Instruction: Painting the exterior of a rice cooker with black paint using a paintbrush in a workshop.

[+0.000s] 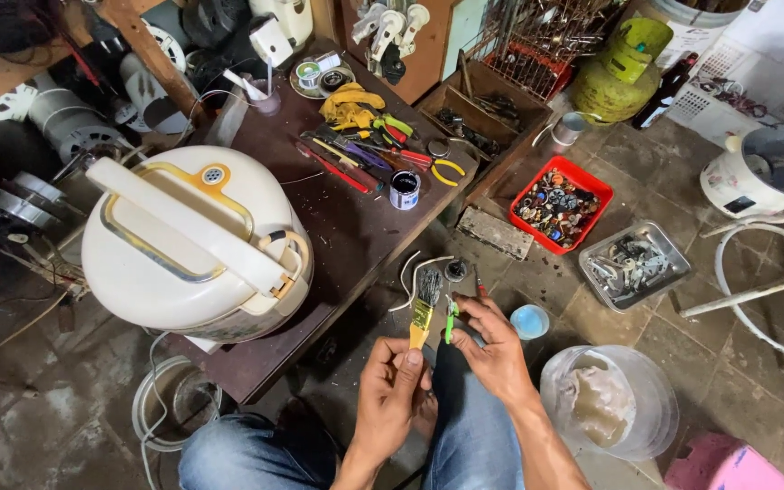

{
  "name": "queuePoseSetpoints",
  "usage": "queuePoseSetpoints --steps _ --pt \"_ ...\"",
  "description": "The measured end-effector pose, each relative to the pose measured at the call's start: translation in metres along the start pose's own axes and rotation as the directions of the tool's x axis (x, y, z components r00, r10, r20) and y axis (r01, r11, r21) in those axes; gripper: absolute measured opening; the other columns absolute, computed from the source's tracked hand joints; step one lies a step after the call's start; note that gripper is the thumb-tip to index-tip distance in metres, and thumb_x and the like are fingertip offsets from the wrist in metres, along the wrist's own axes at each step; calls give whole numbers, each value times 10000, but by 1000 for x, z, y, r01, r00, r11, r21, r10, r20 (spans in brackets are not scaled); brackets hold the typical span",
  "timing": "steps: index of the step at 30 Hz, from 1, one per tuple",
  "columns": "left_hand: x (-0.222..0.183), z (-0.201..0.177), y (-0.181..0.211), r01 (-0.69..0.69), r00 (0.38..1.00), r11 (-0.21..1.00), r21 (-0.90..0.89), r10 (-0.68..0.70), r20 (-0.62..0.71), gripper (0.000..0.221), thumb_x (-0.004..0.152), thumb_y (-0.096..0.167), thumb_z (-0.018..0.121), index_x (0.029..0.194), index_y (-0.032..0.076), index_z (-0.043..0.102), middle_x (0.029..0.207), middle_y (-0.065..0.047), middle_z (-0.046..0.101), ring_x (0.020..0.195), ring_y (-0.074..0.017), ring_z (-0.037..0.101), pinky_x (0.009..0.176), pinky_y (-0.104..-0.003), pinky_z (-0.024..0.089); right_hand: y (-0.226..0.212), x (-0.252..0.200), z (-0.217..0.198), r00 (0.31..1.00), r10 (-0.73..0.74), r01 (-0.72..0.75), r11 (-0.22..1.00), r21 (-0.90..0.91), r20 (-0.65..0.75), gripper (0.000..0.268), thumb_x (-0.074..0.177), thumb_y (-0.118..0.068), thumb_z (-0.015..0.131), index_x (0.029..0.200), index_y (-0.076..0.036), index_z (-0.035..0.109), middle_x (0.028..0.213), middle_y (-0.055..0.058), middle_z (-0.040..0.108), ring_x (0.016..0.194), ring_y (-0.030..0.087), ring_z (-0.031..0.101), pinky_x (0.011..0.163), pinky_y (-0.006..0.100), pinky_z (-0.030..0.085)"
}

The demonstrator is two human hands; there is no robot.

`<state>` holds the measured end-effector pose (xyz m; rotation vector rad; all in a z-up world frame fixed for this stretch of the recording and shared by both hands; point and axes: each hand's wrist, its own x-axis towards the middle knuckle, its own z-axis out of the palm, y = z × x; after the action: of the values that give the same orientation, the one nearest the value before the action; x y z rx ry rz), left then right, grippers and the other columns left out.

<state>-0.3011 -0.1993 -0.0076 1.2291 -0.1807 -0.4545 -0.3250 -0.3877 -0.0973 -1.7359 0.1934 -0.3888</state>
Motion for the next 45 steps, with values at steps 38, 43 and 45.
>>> queuePoseSetpoints --steps 38,43,45 --pt "3 -7 0 46 999 998 36 -47 23 205 994 245 578 990 40 569 629 -50 599 464 -102 501 444 -259 422 -15 20 -11 948 -318 305 932 -197 -34 348 903 -142 708 1234 -45 664 1177 103 643 1116 245 624 912 376 520" --pt "2 -8 -1 34 999 999 41 -35 26 208 989 251 583 988 43 570 634 -54 597 516 -104 516 487 -263 437 -7 18 -8 948 -314 302 937 -177 -44 292 931 -155 674 1201 -45 661 1135 98 661 1050 248 639 863 398 529" --pt "2 -8 -1 22 1000 1000 10 -22 16 204 985 228 584 988 25 569 627 -63 593 546 -119 557 526 -289 522 -8 16 -4 950 -284 269 955 -124 -126 225 929 -142 673 1114 -12 668 1045 105 641 991 199 662 883 309 571"
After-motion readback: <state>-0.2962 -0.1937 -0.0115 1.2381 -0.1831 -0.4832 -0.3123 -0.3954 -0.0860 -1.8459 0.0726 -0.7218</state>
